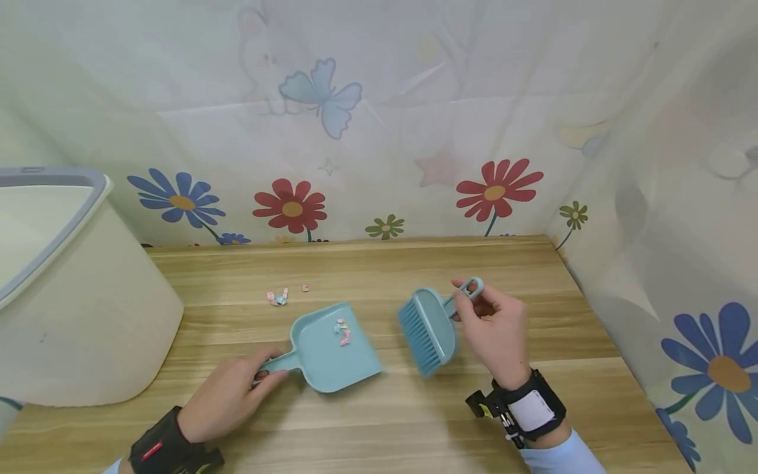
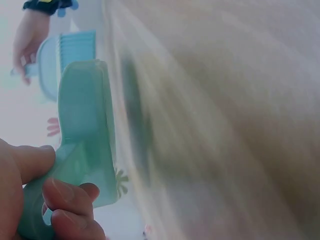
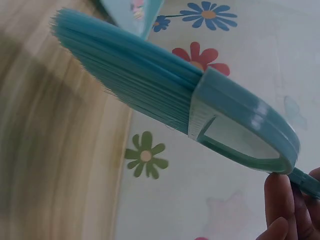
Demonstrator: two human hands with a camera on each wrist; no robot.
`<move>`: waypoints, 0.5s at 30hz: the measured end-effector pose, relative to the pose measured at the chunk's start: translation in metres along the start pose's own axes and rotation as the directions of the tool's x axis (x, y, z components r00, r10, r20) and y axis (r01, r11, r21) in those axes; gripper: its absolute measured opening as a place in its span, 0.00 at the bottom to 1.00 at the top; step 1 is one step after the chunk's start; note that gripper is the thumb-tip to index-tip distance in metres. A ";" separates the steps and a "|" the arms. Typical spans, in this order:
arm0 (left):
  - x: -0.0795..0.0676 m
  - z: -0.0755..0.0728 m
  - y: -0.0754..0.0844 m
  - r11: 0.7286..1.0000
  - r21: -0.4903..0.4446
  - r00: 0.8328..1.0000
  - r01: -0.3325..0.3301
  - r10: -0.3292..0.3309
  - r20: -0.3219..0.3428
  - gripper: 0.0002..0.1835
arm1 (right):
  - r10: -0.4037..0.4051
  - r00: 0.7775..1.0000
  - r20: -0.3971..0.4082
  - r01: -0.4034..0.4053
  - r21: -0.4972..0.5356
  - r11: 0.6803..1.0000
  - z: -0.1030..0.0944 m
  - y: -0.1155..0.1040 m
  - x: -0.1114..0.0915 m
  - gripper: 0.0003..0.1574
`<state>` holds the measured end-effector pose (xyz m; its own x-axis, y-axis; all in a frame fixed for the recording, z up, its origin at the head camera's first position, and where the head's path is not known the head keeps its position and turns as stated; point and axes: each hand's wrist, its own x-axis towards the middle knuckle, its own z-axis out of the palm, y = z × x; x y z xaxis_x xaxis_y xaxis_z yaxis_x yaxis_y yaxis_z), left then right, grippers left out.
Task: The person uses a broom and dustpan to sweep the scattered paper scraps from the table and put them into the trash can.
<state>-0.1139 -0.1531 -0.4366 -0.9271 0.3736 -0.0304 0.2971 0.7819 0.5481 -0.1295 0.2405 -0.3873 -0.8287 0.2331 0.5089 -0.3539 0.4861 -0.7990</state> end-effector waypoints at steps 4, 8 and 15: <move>-0.006 -0.016 -0.003 0.999 0.003 0.999 0.050 -0.050 -0.021 0.17 | 0.076 0.997 -0.026 -0.076 -0.006 0.997 -0.012 0.011 -0.005 0.07; -0.015 -0.037 -0.007 1.000 -0.012 0.996 0.016 -0.017 -0.086 0.10 | 0.102 0.994 -0.048 -0.104 -0.033 0.994 -0.022 0.019 -0.010 0.05; -0.040 -0.082 -0.007 0.989 0.125 0.945 -0.074 0.109 -0.307 0.11 | 0.066 0.993 -0.101 -0.077 -0.104 0.992 -0.036 0.033 -0.016 0.07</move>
<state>-0.0973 -0.2145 -0.3704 -0.9142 0.2853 0.2880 0.3908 0.8086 0.4398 -0.1122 0.2832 -0.4098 -0.8021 0.3488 0.4848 -0.2424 0.5517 -0.7980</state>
